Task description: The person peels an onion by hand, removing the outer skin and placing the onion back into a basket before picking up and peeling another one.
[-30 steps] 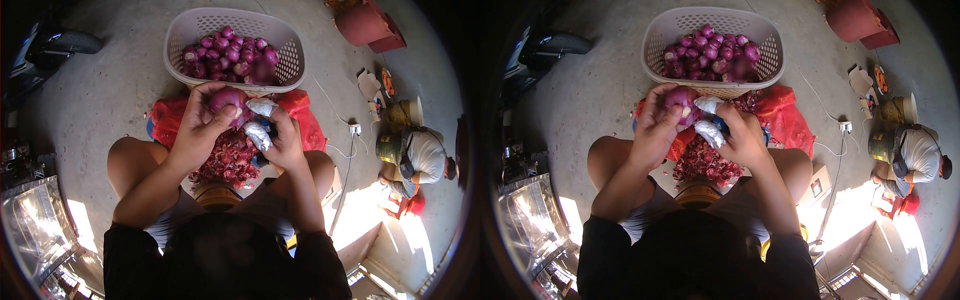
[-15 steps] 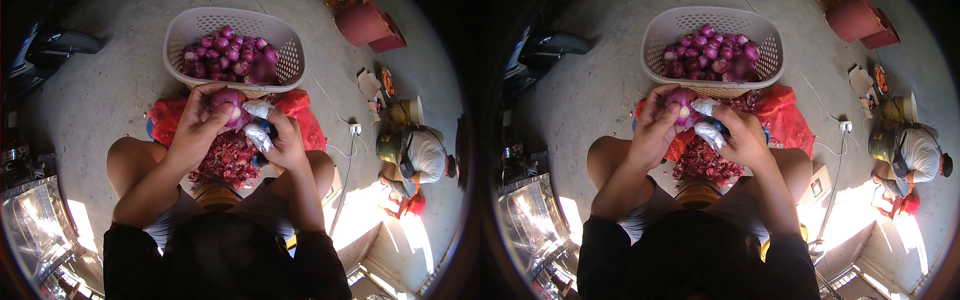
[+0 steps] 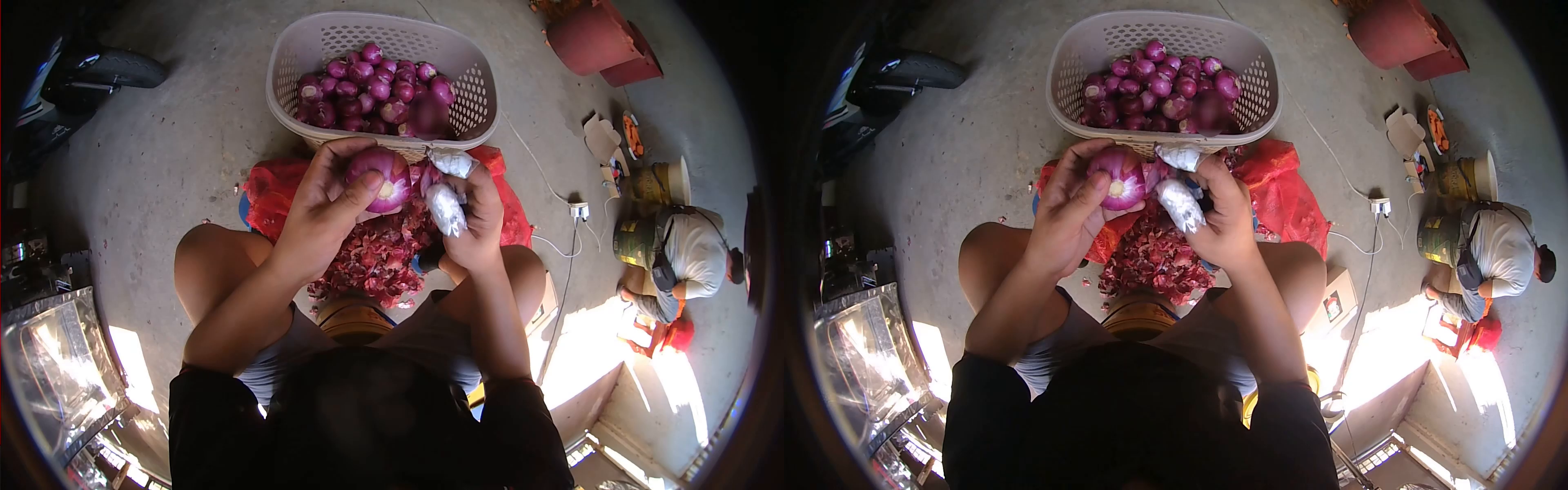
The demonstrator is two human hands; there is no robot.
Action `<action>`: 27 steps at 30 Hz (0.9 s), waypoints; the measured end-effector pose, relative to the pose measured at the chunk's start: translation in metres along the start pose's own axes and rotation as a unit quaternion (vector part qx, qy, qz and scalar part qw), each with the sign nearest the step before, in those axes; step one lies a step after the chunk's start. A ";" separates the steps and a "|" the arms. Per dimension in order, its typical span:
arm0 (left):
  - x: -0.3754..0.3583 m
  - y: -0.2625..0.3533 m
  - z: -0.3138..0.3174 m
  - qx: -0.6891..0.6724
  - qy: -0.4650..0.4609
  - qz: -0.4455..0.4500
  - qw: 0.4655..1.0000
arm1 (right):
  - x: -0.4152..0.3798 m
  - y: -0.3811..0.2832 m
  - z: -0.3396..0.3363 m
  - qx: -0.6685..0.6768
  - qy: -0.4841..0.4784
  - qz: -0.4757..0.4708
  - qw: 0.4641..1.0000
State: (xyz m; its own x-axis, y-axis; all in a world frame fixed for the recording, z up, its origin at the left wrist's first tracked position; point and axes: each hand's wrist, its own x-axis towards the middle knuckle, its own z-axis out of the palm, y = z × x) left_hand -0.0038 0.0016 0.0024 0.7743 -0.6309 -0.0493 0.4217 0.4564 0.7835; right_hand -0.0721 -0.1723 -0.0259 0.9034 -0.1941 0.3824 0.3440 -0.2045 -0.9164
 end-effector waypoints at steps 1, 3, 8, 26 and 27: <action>0.000 0.000 -0.001 -0.003 -0.001 0.001 1.000 | 0.000 -0.001 -0.002 -0.015 -0.016 -0.012 1.000; 0.002 -0.001 -0.003 0.008 0.001 0.007 1.000 | 0.002 -0.003 -0.003 -0.057 -0.043 -0.034 0.997; 0.002 -0.005 -0.005 0.055 0.001 0.028 0.998 | 0.003 -0.006 -0.006 -0.164 -0.087 -0.045 0.982; 0.002 -0.004 -0.001 0.040 0.025 0.006 0.999 | 0.005 -0.009 -0.010 -0.204 -0.123 -0.039 0.970; 0.002 -0.003 -0.001 0.039 0.024 0.003 0.999 | 0.005 -0.009 -0.010 -0.209 -0.123 -0.041 0.969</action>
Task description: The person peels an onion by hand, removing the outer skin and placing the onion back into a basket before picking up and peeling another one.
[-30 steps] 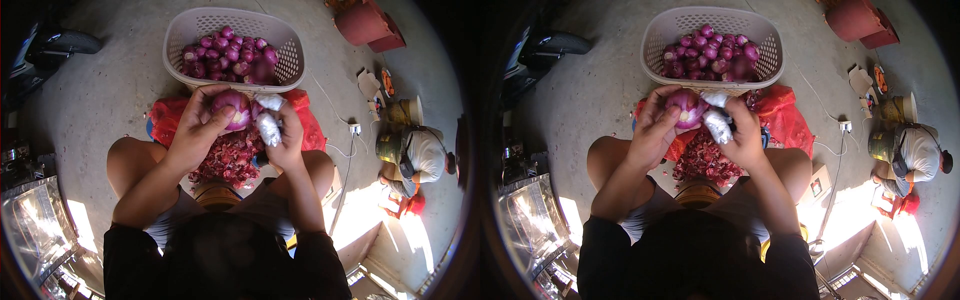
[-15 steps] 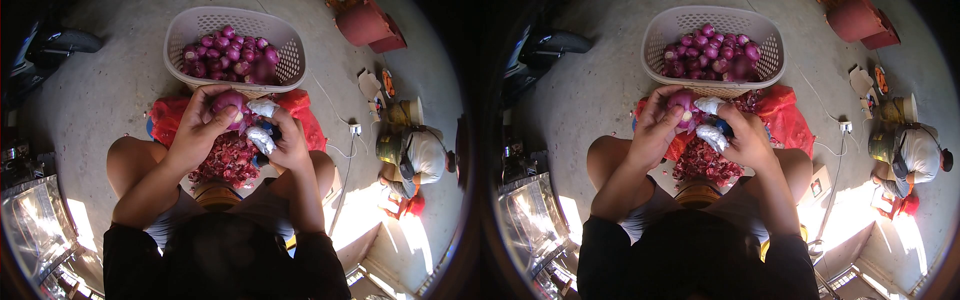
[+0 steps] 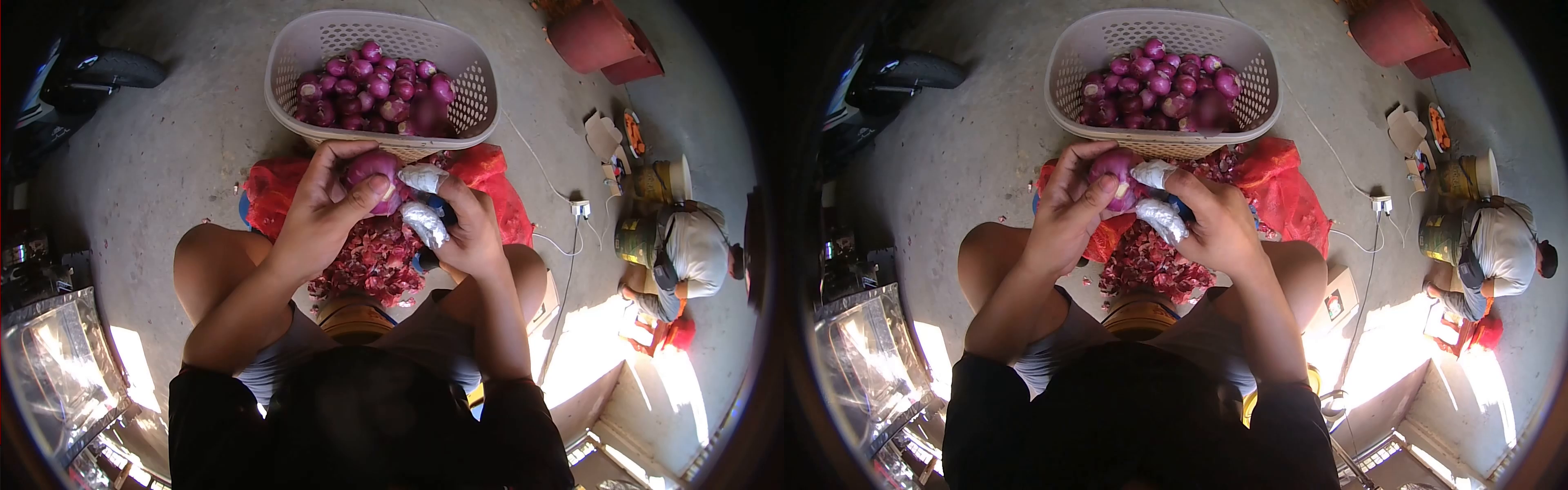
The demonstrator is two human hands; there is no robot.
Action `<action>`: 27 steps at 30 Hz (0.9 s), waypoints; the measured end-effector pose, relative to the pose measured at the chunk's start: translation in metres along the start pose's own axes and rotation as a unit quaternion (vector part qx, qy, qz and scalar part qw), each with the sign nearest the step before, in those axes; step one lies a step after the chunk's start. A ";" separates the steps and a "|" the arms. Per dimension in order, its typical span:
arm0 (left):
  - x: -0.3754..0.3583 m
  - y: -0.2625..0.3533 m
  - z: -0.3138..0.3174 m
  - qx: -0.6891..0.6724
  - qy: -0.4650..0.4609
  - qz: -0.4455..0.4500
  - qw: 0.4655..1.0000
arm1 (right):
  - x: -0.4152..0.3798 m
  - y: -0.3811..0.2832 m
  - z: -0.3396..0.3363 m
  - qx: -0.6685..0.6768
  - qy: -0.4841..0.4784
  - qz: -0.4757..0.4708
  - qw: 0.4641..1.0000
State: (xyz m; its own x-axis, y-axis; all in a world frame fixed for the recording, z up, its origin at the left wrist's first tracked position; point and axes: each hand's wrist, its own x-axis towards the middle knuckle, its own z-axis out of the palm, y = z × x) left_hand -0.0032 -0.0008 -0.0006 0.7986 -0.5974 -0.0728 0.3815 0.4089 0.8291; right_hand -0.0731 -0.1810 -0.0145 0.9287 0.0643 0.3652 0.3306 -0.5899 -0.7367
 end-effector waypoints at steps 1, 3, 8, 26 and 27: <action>0.000 0.000 0.001 -0.001 -0.001 -0.003 1.000 | 0.002 -0.002 0.000 0.009 0.017 -0.009 1.000; 0.000 0.000 0.001 -0.001 -0.003 0.001 1.000 | 0.007 -0.009 0.004 0.028 0.050 -0.026 0.998; 0.000 0.001 0.001 -0.023 -0.013 0.021 0.999 | 0.000 -0.005 0.014 0.245 0.100 0.063 0.962; 0.000 -0.001 0.001 0.015 -0.017 0.078 0.997 | -0.002 -0.010 0.022 0.273 0.048 0.114 0.954; 0.000 -0.001 0.001 0.010 -0.021 0.077 0.997 | -0.002 -0.010 0.023 0.270 0.048 0.115 0.955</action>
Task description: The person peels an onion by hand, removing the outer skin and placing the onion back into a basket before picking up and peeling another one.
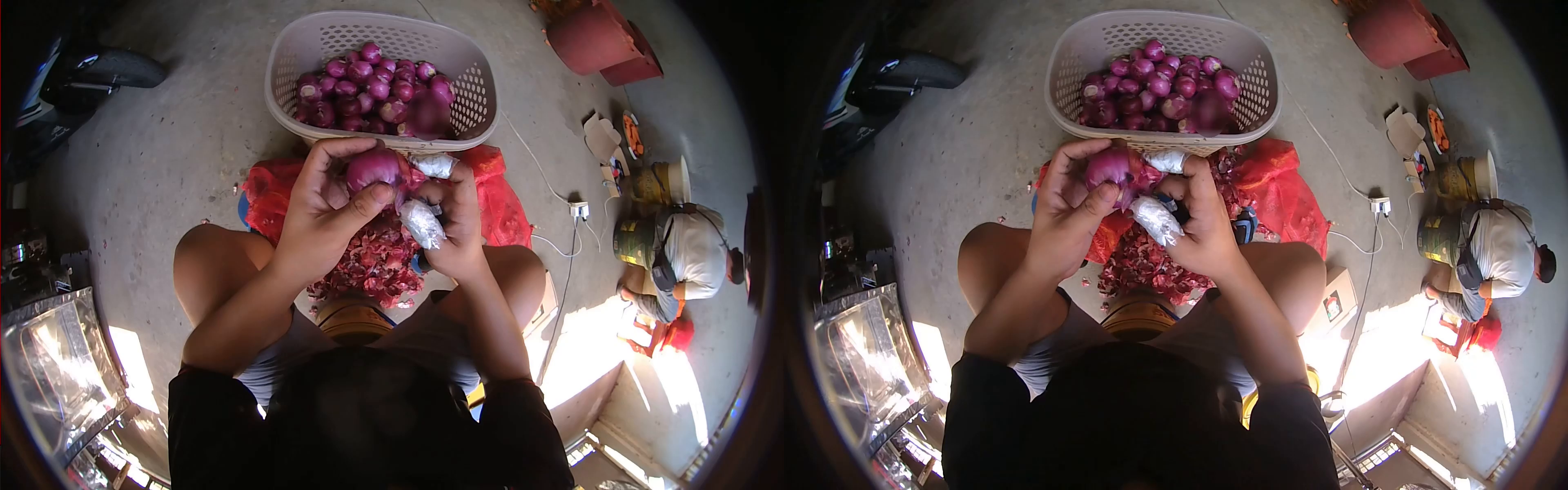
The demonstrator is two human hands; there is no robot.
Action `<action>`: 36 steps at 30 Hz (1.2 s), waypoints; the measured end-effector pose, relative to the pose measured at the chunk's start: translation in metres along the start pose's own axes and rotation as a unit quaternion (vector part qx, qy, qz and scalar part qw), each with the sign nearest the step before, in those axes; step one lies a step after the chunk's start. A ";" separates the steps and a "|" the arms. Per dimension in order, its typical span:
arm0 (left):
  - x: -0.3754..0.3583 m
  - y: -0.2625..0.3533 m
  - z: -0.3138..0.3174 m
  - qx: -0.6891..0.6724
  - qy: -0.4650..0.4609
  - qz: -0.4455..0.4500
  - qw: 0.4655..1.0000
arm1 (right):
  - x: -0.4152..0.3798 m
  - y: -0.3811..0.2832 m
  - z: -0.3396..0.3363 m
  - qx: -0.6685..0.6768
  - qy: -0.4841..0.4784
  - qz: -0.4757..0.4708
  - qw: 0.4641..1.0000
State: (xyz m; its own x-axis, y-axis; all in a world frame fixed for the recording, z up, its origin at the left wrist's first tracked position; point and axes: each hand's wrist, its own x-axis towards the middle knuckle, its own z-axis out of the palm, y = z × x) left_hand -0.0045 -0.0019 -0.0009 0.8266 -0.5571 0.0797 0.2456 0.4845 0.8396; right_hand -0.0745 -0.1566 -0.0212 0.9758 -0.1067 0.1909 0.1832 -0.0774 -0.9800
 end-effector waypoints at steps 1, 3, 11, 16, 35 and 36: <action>0.000 0.000 0.000 -0.006 -0.003 -0.001 1.000 | 0.001 0.000 0.001 0.009 0.010 -0.010 1.000; -0.001 -0.001 0.000 -0.005 -0.004 0.006 1.000 | 0.004 -0.001 0.004 0.028 0.029 -0.032 0.999; -0.002 -0.003 0.001 -0.041 0.003 0.008 0.999 | 0.006 -0.003 0.008 0.105 0.064 -0.045 0.991; -0.001 -0.003 -0.001 -0.035 0.002 0.022 0.999 | 0.005 -0.001 0.005 0.145 0.063 -0.027 0.987; 0.003 0.007 -0.003 -0.193 0.024 -0.053 0.979 | 0.001 0.007 -0.011 -0.069 0.014 -0.136 0.988; 0.002 0.006 -0.004 -0.183 0.014 -0.051 0.982 | 0.000 0.005 -0.011 -0.112 0.012 -0.126 0.986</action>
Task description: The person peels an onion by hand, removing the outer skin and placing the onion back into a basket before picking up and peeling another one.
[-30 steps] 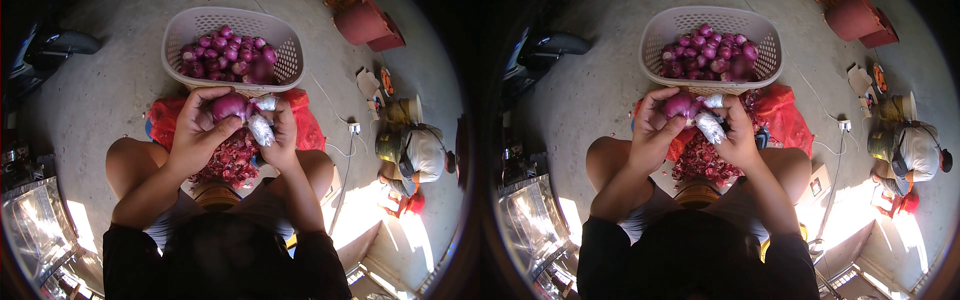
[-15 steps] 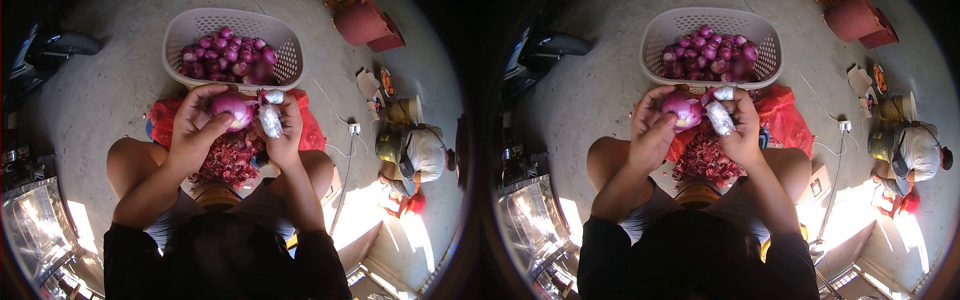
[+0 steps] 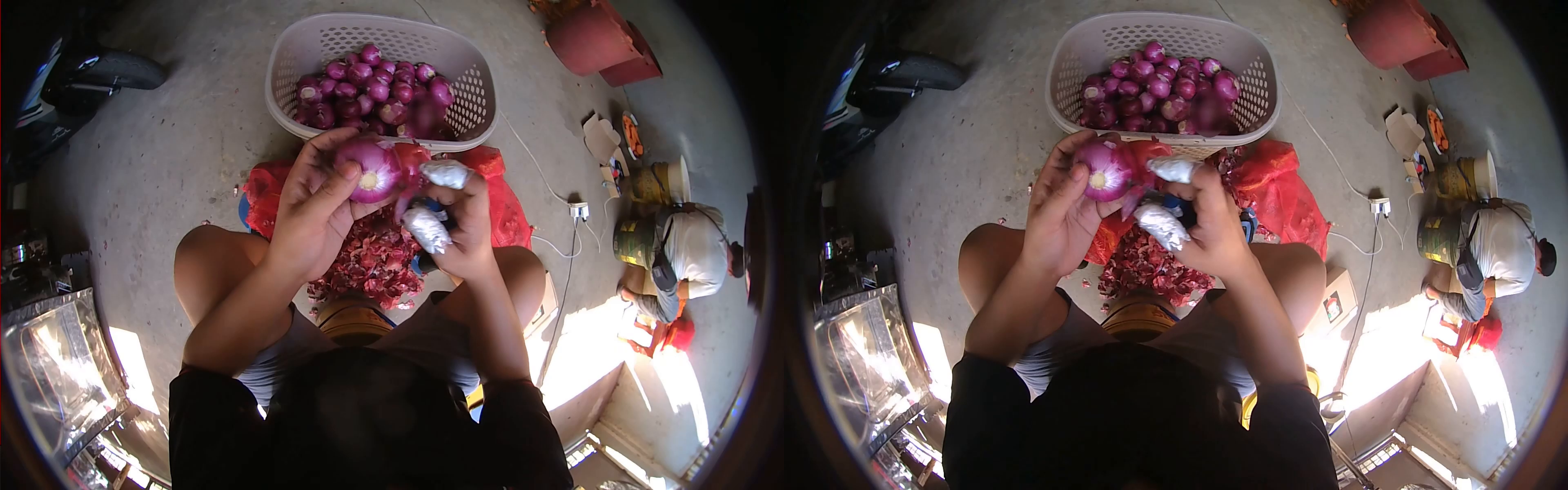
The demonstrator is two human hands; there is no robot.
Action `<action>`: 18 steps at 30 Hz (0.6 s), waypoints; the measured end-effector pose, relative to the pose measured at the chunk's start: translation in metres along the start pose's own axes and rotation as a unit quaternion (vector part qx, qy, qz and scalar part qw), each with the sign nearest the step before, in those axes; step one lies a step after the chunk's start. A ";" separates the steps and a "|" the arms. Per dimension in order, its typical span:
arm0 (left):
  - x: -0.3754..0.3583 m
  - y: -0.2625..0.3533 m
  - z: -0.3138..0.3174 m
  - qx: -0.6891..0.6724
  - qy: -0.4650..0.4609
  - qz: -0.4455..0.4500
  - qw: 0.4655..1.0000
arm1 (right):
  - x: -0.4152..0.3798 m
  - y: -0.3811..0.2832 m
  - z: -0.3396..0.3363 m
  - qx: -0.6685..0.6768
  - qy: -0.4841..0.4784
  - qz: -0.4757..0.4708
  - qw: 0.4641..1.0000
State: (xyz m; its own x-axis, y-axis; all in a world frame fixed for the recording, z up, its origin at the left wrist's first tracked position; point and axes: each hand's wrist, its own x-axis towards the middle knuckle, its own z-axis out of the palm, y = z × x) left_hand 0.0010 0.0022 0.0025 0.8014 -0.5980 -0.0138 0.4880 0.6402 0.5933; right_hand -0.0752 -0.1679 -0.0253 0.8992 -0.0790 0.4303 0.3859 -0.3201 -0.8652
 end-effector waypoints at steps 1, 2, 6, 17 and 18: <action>-0.001 -0.001 -0.002 0.011 -0.009 0.001 1.000 | 0.000 -0.002 -0.001 -0.042 -0.010 0.008 0.999; -0.001 -0.001 -0.002 0.022 -0.018 0.002 1.000 | -0.001 0.000 0.002 -0.046 -0.010 0.001 0.999; -0.001 -0.003 0.003 0.068 0.004 0.021 0.997 | 0.000 0.001 0.002 -0.046 -0.007 0.009 0.999; -0.002 -0.005 0.004 0.087 -0.010 0.017 0.996 | 0.007 -0.002 0.000 -0.022 0.015 -0.013 1.000; -0.002 -0.004 0.003 0.101 -0.012 0.019 0.995 | 0.005 -0.001 0.002 -0.007 0.024 0.000 1.000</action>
State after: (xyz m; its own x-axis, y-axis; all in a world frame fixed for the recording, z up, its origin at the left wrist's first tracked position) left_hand -0.0039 -0.0008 0.0027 0.8086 -0.5876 0.0296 0.3758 0.5546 0.7424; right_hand -0.0710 -0.1665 -0.0230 0.8885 -0.1233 0.4420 0.3825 -0.3333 -0.8618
